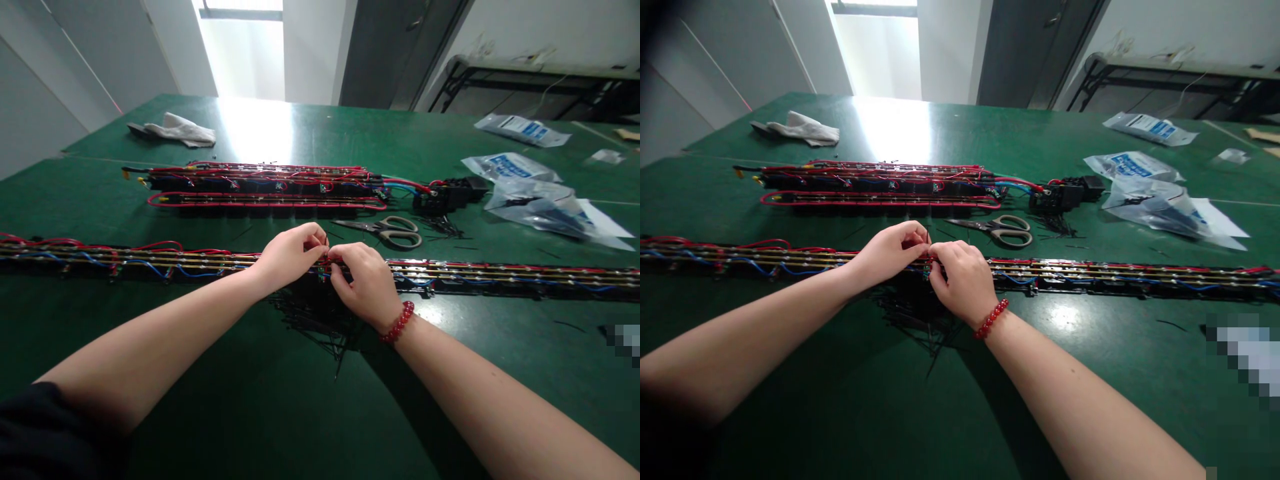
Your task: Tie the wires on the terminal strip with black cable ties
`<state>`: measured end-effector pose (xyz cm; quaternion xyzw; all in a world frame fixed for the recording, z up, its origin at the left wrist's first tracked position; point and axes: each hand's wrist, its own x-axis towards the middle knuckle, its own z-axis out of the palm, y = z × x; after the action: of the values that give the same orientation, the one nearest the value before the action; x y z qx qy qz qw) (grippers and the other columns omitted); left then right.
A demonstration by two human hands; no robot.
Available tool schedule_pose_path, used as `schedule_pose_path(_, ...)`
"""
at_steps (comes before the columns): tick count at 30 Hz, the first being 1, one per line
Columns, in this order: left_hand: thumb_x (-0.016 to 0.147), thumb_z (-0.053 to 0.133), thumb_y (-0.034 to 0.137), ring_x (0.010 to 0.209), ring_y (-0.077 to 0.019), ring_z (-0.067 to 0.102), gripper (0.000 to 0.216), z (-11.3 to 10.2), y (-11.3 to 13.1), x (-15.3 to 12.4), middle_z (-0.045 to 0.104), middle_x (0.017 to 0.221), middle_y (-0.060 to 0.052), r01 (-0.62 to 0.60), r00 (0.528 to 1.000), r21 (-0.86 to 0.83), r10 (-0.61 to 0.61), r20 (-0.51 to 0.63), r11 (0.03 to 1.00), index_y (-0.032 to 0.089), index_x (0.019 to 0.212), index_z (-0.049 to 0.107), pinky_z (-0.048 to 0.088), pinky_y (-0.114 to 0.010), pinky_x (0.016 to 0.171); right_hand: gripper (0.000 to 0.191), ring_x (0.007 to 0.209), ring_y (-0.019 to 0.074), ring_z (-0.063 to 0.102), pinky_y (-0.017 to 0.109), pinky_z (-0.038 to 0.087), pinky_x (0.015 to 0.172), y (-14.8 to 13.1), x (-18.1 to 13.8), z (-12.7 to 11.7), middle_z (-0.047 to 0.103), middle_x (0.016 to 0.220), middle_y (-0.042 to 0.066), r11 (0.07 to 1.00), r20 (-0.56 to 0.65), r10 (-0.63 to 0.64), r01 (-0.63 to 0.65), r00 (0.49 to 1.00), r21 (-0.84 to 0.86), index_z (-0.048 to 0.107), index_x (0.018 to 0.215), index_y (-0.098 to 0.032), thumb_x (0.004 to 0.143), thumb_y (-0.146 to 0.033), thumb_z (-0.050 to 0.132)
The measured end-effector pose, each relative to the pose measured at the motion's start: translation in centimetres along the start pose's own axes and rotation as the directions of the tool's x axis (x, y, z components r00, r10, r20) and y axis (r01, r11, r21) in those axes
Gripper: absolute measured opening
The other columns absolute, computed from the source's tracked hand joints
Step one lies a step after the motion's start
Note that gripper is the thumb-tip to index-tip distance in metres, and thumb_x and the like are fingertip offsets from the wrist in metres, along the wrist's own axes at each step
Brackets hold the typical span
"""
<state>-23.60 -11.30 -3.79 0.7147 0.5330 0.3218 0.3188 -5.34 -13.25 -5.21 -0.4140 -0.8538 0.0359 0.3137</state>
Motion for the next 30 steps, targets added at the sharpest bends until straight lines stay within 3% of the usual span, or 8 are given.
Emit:
schedule_pose_path(5, 0.082, 0.06, 0.021, 0.078, -0.0157, 0.067, 0.016, 0.17, -0.19, 0.0, 0.073, 0.079, 0.004, 0.024, 0.999, 0.035, -0.024, -0.025, 0.999, 0.025, 0.097, 0.065, 0.05, -0.029, 0.075, 0.014, 0.093, 0.0249, 0.065, 0.039, 0.049, 0.083, 0.08, 0.05, 0.0, 0.072, 0.098, 0.007, 0.999, 0.008, -0.035, 0.035, 0.999, -0.023, 0.063, 0.099, -0.022, 0.089, -0.018, 0.053)
schedule_pose_path(15, 0.084, 0.058, 0.026, 0.073, -0.0163, 0.062, 0.011, 0.09, 0.41, 0.04, 0.072, 0.08, 0.001, 0.009, 1.0, 0.148, -0.005, -0.026, 0.989, 0.023, 0.079, 0.067, 0.042, -0.028, 0.066, 0.016, 0.092, 0.0241, 0.064, 0.039, 0.049, 0.082, 0.19, -0.05, 0.0, 0.073, 0.099, 0.007, 0.996, -0.003, -0.063, 0.063, 0.998, -0.057, 0.065, 0.101, -0.02, 0.09, -0.017, 0.053)
schedule_pose_path(30, 0.09, 0.053, 0.027, 0.072, -0.0128, 0.059, 0.015, -0.11, 0.58, -0.19, 0.069, 0.077, 0.004, -0.007, 1.0, 0.113, 0.009, -0.019, 0.994, 0.023, 0.082, 0.064, 0.042, -0.025, 0.068, 0.015, 0.088, 0.0233, 0.064, 0.037, 0.048, 0.079, 0.02, 0.19, -0.28, 0.072, 0.094, 0.007, 0.995, 0.004, -0.083, 0.083, 0.997, -0.052, 0.064, 0.1, -0.018, 0.089, -0.016, 0.054)
